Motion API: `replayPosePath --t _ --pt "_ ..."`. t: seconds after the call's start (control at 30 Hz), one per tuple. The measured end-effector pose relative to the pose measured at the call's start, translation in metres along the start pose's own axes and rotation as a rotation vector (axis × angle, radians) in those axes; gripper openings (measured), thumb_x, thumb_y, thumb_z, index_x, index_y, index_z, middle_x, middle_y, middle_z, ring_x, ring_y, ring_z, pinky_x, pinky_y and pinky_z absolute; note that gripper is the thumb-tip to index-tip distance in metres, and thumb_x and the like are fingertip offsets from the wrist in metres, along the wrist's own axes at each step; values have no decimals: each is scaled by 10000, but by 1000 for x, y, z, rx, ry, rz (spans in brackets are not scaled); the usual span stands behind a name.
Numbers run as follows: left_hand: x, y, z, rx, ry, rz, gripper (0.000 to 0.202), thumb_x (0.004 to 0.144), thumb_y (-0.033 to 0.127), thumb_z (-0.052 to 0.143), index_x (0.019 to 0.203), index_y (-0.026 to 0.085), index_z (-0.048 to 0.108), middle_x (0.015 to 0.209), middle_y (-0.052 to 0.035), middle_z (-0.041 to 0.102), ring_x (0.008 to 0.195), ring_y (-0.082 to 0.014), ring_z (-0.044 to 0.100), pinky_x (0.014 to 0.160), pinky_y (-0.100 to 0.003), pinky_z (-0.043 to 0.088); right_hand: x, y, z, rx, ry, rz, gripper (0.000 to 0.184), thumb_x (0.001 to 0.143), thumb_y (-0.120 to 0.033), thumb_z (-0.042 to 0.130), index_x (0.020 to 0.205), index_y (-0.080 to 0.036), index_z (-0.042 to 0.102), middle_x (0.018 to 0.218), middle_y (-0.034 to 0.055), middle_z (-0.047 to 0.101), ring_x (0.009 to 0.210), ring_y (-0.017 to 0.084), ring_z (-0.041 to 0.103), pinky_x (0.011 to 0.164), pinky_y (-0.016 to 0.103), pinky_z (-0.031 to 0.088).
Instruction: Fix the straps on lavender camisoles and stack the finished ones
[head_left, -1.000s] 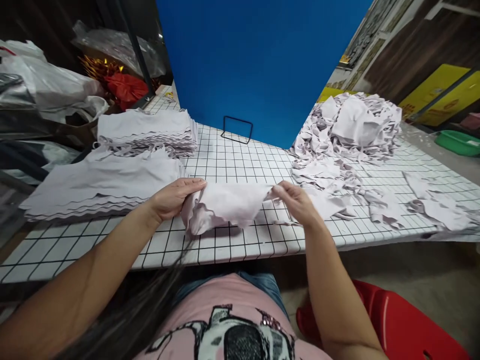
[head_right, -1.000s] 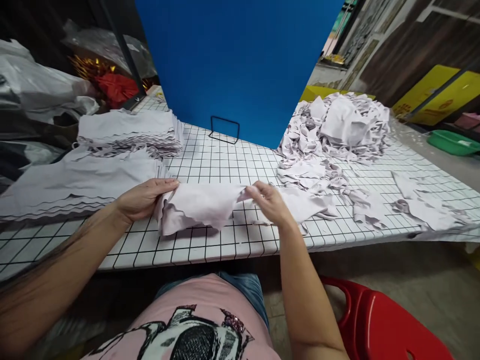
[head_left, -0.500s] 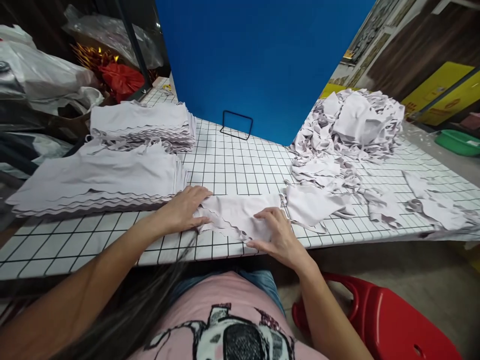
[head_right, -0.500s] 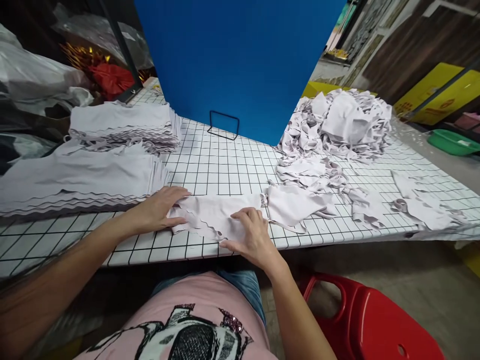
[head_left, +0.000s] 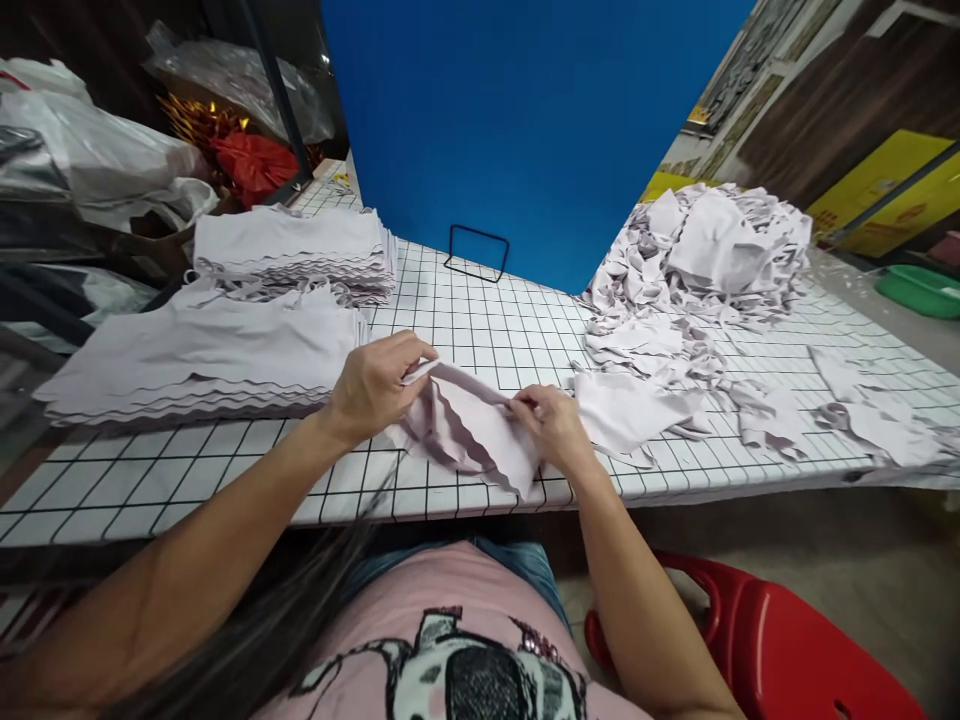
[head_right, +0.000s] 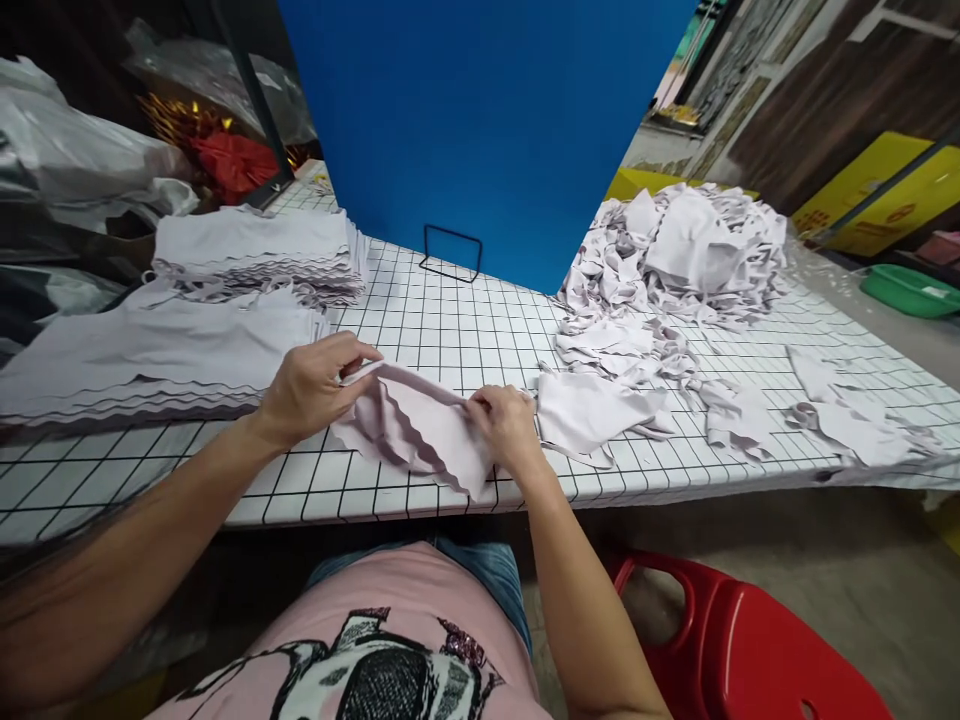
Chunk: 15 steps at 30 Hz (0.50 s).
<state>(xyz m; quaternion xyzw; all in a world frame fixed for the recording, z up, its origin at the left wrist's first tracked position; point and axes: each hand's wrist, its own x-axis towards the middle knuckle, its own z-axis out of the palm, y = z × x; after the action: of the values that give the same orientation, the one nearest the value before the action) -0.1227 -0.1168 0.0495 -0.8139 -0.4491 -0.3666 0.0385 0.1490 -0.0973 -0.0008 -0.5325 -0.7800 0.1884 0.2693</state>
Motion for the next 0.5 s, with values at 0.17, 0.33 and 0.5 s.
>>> replayPosePath --t 0.17,0.33,0.5 --pt "-1 6 19 44 124 -52 114 892 222 559 811 152 600 785 -53 589 749 -170 554 627 -278 449 -14 -21 -5 11 243 7 214 909 -406 581 929 -195 609 929 76 655 896 228 576 837 391 432" --pt "12 29 32 -59 161 -96 225 956 300 491 803 159 576 721 -25 598 629 -131 535 577 -256 428 -20 -63 31 -141 117 -99 525 823 -378 651 1293 -198 500 1128 122 601 1010 279 561 832 425 427" --pt "10 12 10 13 -58 -83 204 922 308 518 827 155 615 750 -39 657 659 -146 584 591 -260 445 -20 -35 30 -212 100 41 346 822 -120 493 1150 -173 591 1025 107 636 860 231 600 740 356 446"
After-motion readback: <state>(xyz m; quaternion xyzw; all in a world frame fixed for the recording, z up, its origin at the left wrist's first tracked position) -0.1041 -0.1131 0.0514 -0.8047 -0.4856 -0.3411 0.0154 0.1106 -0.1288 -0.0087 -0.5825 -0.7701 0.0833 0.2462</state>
